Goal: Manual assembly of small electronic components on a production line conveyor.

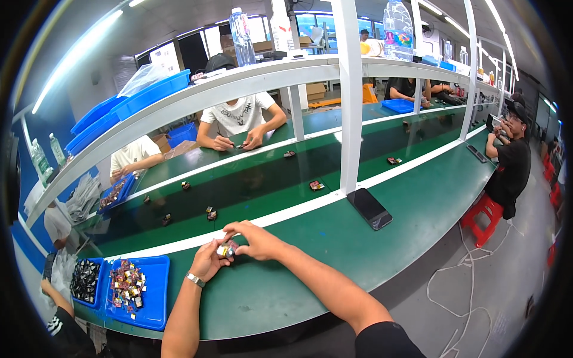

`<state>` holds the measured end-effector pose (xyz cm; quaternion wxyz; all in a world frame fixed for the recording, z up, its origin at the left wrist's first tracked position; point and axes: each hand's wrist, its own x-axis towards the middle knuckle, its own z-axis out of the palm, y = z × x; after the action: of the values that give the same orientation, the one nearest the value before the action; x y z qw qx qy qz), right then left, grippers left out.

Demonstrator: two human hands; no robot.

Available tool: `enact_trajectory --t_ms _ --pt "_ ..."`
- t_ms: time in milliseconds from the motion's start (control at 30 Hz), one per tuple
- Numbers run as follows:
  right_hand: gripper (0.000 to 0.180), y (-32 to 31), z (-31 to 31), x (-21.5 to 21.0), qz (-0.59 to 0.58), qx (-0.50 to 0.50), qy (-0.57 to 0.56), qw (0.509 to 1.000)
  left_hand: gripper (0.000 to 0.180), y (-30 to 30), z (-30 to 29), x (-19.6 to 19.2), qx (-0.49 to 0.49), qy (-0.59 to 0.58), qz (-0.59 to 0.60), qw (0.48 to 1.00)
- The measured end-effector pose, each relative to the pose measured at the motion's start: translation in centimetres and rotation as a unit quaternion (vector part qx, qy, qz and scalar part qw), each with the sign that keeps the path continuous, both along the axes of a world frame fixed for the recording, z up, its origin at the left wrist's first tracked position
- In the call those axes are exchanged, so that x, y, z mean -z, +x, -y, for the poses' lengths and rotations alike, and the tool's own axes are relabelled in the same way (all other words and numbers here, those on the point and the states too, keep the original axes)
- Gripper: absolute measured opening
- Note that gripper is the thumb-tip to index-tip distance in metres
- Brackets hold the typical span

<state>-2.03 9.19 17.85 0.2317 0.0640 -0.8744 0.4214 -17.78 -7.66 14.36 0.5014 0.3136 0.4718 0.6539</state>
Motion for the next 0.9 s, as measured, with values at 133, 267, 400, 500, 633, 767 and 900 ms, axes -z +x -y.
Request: enact_trajectory --t_ms 133,267,400,500,633,767,900 --pt "0.058 0.1 0.6 0.1 0.039 -0.021 0.039 0.998 0.043 0.5 0.1 -0.4 0.023 0.002 -0.052 0.998" --pt "0.053 0.2 0.5 0.7 0.012 0.034 0.053 0.998 0.034 0.5 -0.8 0.0 0.004 0.005 -0.029 1.0" --pt "0.037 -0.5 1.9 0.9 -0.077 0.091 0.103 0.987 0.034 0.7 -1.2 0.0 -0.065 0.016 -0.018 0.998" --pt "0.028 -1.0 2.7 1.9 -0.11 0.213 0.136 0.961 0.033 1.5 -1.2 -0.5 -0.085 0.022 -0.016 0.996" --pt "0.025 -1.5 3.8 1.7 -0.067 0.25 0.118 0.959 0.031 1.5 -1.3 -0.2 -0.085 0.003 -0.035 0.996" --pt "0.02 -1.7 3.1 2.5 -0.093 0.24 0.181 0.949 0.029 1.7 -1.5 0.1 -0.099 0.018 -0.025 0.995" --pt "0.015 -1.7 2.1 2.2 -0.116 0.161 0.246 0.949 0.026 1.5 -1.5 0.2 -0.106 0.031 -0.019 0.994"
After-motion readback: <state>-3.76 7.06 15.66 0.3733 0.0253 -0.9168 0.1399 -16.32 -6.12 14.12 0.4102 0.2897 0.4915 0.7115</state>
